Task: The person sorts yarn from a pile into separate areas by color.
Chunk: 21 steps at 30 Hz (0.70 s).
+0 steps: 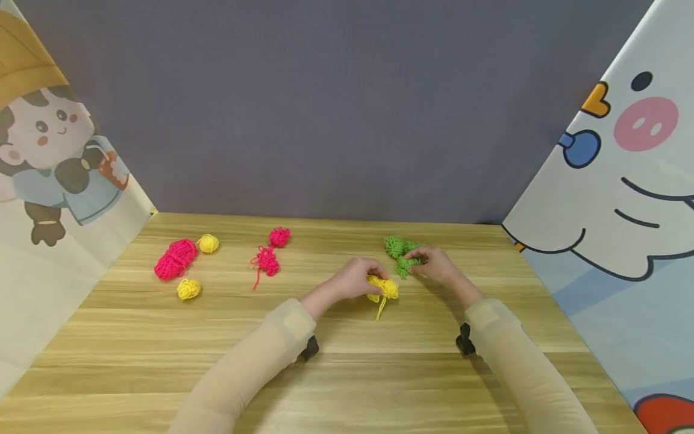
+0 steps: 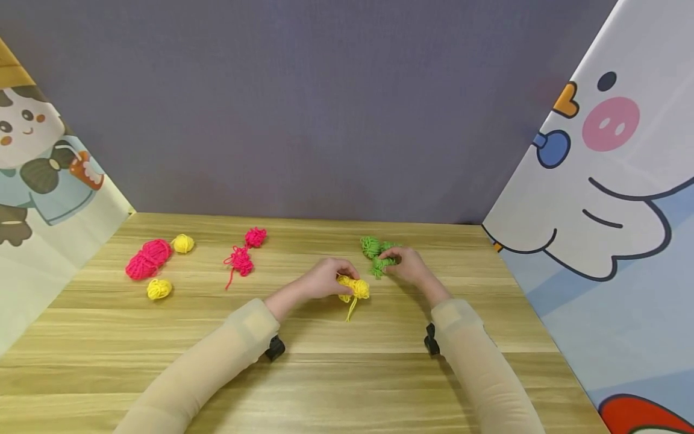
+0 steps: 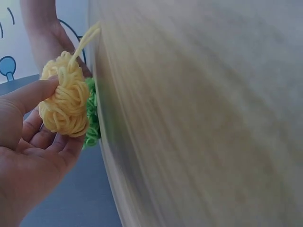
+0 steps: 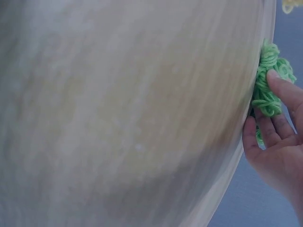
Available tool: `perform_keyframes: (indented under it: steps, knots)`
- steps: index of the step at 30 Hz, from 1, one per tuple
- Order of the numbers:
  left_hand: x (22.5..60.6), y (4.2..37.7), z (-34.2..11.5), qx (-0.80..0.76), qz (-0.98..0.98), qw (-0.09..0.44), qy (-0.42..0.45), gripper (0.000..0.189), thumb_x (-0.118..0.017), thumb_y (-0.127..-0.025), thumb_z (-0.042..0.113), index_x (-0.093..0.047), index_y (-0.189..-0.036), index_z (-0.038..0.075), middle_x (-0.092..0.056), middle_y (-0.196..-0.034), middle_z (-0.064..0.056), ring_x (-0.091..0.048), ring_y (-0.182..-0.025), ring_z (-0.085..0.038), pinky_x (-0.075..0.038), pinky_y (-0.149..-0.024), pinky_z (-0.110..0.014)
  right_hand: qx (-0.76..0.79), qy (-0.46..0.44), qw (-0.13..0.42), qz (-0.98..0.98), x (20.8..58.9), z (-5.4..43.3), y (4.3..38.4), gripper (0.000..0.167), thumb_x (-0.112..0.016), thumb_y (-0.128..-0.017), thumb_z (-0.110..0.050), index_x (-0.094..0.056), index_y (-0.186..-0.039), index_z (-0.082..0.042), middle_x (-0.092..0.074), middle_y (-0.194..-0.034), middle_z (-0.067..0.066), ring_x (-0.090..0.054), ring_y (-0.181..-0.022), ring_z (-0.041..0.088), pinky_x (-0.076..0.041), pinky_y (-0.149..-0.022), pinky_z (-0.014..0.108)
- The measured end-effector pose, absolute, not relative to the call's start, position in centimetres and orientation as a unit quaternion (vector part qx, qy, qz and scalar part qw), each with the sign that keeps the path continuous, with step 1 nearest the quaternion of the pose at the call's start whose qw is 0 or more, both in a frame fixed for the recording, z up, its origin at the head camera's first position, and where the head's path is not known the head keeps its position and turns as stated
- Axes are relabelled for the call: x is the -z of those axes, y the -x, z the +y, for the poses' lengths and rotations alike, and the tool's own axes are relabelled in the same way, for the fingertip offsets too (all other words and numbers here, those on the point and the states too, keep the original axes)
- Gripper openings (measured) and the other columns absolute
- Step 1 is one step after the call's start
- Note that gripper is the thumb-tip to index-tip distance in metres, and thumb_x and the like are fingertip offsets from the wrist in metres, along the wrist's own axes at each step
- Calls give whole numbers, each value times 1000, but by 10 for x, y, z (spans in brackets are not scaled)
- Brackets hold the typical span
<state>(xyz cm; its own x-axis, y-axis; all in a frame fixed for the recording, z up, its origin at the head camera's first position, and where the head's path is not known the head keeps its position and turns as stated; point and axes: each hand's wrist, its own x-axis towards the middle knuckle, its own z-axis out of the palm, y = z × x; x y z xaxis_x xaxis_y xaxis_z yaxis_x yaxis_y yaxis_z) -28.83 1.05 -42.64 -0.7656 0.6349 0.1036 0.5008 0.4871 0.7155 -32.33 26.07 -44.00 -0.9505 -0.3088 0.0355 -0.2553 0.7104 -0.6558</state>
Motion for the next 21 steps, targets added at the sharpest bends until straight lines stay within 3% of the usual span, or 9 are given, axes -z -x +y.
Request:
perform_keyframes:
  steps: [21]
  knots:
    - [430,294,16,-373,866,149,-297,24,-78,-77,11,-69,-99,11,-69,-99,2,-60,-99,-13,-48,-90,-25,348,145,39,925,440,259,323,27,-70,-84,-9,-66,-111,-7,-61,-122,18,-52,-118,38,-42,-99,53]
